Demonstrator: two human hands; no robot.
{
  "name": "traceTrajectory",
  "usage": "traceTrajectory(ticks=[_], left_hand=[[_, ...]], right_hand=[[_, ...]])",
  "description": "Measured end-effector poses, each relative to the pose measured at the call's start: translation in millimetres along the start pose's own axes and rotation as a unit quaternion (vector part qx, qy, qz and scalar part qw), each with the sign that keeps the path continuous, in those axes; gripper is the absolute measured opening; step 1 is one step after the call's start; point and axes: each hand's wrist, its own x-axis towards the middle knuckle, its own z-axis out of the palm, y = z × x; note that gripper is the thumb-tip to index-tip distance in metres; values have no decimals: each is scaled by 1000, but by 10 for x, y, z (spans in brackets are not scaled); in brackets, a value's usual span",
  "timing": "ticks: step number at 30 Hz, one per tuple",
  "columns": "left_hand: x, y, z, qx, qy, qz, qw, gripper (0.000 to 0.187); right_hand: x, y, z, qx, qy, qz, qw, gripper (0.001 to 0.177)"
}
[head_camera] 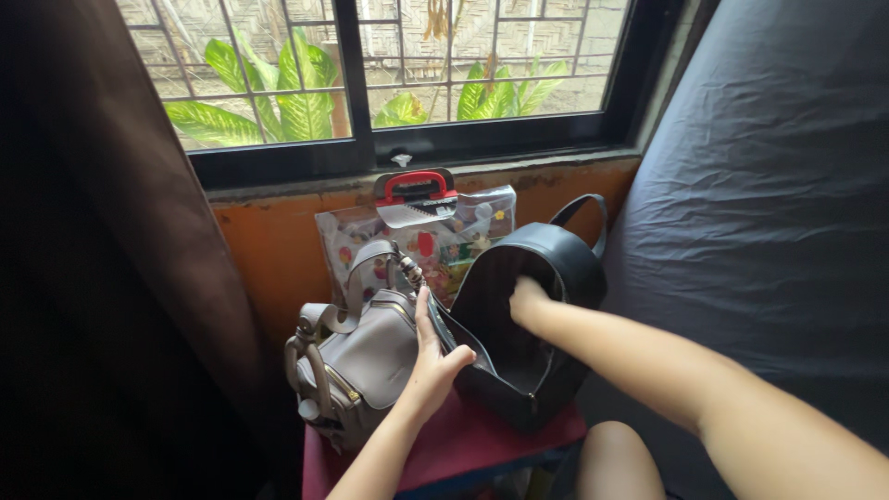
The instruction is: The person sits on the floor and organizes items by transferring them from a beige handbag to a black backpack. They handle various small items including bottles, a pouch, and a comb, placing them into the backpack or on a nearby pink stool.
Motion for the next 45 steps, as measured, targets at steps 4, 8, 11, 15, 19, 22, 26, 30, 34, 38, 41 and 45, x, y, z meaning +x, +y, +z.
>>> traceTrajectory(ticks=[4,8,11,15,19,22,26,30,34,38,41,45], left_hand=[[10,4,3,17,-4,-1,1000,120],[-20,59,28,2,-10,-34,999,121],[-37,75,44,-5,-2,-35,999,121],[-72,93,-14,-4,-5,-59,998,121],[-134,106,-125,16,-25,-43,999,122],[-129,151,-122,-27,-40,-67,997,123],[-138,262,-162,-41,-57,-100,993,124],[-173,294,-219,-26,-68,-106,992,123],[-146,188,-186,-23,-42,-68,996,122],[-48,65,-2,-12,10,-20,1000,124],[-75,52,166,-29,44,-3,999,114],[-406,71,129,134,45,43,989,104]], right_hand=[[-124,336,-252,4,10,43,999,30],[-509,-103,-561,129,44,73,988,27],[-644,-659,-564,183,84,-15,979,37],[-173,-1029,-346,435,-93,43,895,36],[330,-974,-28,449,-142,27,882,34],[560,-713,59,448,-142,10,883,33],[741,-246,-26,427,-130,16,895,35],[675,78,-20,416,-147,89,893,37],[556,-8,8,460,-161,83,869,40],[277,-148,-158,531,-171,75,827,44],[-25,-191,-473,629,-156,79,758,47],[-733,-170,-920,841,-78,53,533,52]])
